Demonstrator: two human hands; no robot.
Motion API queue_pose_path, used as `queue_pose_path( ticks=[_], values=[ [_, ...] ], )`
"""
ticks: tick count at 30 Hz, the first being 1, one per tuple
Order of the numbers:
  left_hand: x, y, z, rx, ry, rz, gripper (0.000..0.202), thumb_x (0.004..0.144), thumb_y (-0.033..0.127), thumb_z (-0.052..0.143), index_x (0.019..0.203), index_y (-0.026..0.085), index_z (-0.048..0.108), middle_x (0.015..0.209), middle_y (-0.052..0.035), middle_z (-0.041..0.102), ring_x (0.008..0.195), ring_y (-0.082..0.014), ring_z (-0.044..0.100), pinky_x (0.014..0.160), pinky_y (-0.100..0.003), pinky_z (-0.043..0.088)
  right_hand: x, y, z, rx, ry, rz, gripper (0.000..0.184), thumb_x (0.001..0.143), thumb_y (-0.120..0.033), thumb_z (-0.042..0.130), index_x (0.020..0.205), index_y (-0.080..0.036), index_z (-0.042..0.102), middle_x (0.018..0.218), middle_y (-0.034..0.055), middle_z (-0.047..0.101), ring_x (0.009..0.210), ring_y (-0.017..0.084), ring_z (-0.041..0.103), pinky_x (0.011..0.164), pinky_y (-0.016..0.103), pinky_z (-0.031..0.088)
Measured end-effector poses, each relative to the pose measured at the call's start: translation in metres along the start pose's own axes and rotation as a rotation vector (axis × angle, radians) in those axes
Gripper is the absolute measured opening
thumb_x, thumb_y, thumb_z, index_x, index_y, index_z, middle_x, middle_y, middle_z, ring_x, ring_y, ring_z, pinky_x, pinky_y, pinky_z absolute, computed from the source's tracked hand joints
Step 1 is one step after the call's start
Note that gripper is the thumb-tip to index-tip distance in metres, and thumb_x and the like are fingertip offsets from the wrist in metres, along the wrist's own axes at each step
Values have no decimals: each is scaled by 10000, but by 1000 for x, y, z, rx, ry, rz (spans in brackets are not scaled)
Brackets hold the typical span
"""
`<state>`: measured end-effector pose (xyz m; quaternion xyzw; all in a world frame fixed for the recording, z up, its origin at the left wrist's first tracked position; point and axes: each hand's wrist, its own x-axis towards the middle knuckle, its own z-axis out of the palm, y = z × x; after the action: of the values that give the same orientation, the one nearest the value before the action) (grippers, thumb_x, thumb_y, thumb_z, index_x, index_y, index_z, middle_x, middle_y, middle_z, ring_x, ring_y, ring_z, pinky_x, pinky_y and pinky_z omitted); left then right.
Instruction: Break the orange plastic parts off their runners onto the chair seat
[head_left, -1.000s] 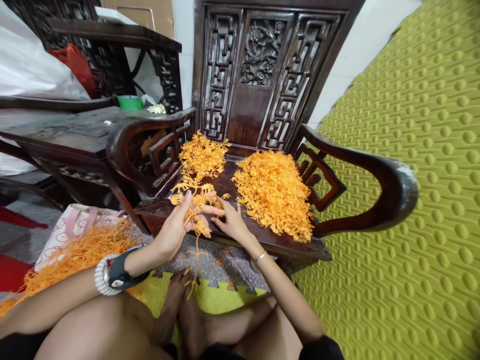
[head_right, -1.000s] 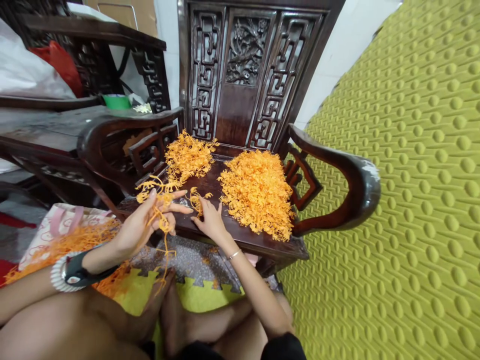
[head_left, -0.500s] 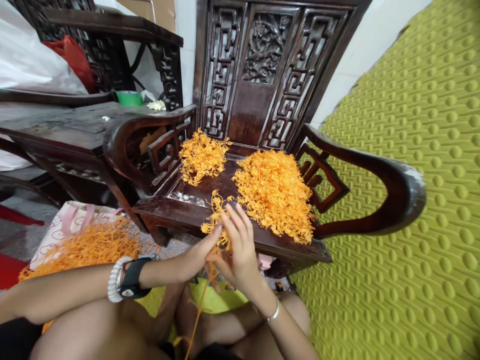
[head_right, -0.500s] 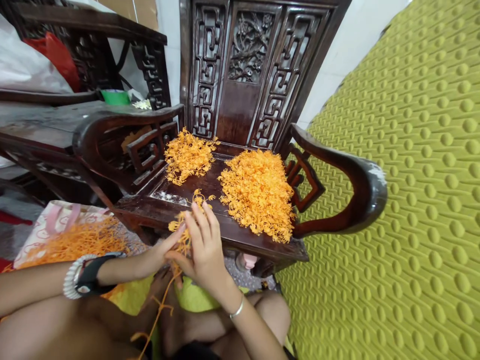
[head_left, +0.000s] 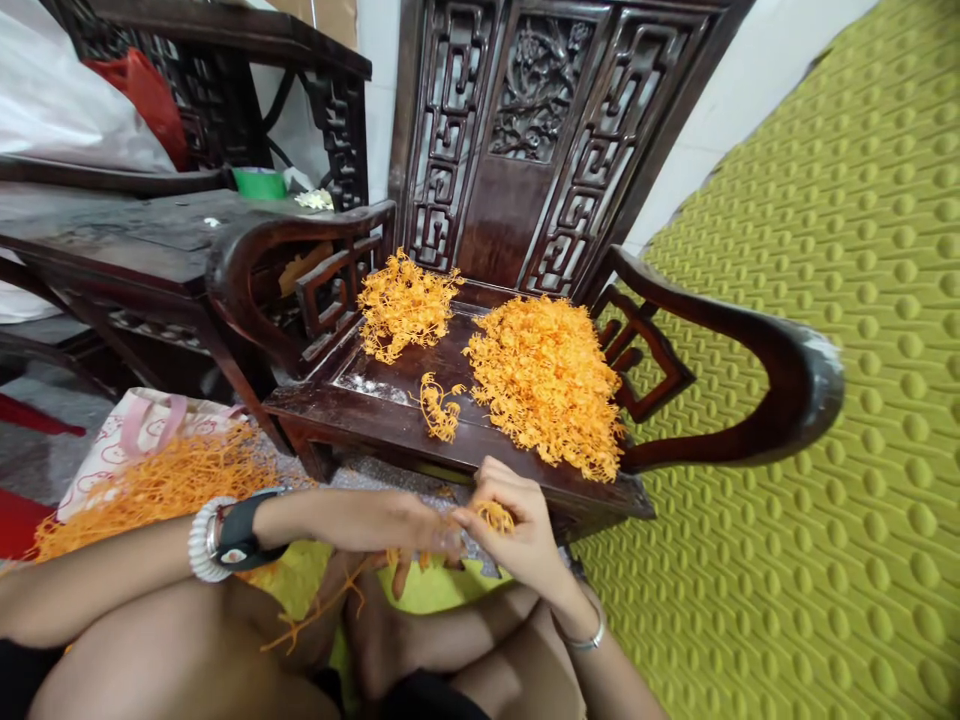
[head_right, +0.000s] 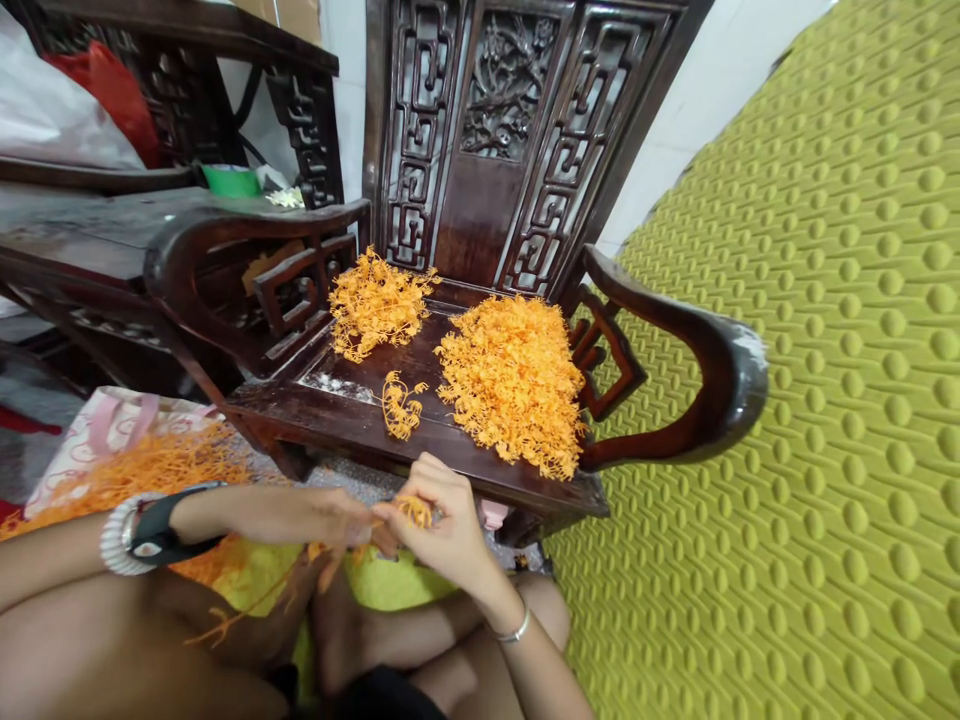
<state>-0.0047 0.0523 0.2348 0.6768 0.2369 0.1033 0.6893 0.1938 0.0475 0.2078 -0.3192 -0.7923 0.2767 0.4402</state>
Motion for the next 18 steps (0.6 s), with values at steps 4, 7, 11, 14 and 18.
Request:
queue_pose_path(
  ticks=[4, 7, 11, 14, 18],
  values=[
    [-11, -8, -11, 213, 65, -94, 499, 821, 404, 610, 1276, 235, 494, 1058, -64, 631, 787, -150, 595, 702, -249, 466, -6, -1, -5, -41, 132, 51, 424, 831, -281, 619, 517, -210, 343, 536, -24, 353, 575, 142, 362, 556, 299, 286],
    [-12, -19, -16, 192, 100, -95, 407, 803, 368, 637, 1169, 216, 543, 952, -41, 638, 780, -142, 583, 698, -242, 460, -5, -4, -9, 43, 273, 176, 425, 872, -332, 561, 526, -210, 346, 571, -6, 408, 578, 139, 399, 554, 295, 312],
    [-11, -24, -16, 22, -61, -120, 231, 888, 373, 513, 967, 182, 616, 744, -25, 633, 666, -125, 593, 663, -241, 469, -3, -7, -14, 131, 401, 224, 420, 877, -353, 555, 528, -200, 379, 619, 5, 482, 626, 141, 472, 612, 290, 361],
    [-7, -21, -9, 41, 21, -73, 256, 889, 390, 513, 1003, 192, 629, 905, -48, 644, 831, -150, 599, 771, -263, 463, -3, -8, -10, 112, 457, 213, 371, 895, -328, 529, 558, -203, 436, 649, 10, 518, 648, 148, 503, 650, 300, 387],
    [5, -26, 6, -50, -3, 32, 376, 804, 453, 624, 1088, 208, 605, 1132, -59, 604, 1073, -200, 535, 948, -315, 393, -5, -8, 12, 12, 576, 203, 356, 915, -318, 486, 580, -212, 433, 656, 12, 507, 652, 154, 499, 655, 312, 399]
  ],
)
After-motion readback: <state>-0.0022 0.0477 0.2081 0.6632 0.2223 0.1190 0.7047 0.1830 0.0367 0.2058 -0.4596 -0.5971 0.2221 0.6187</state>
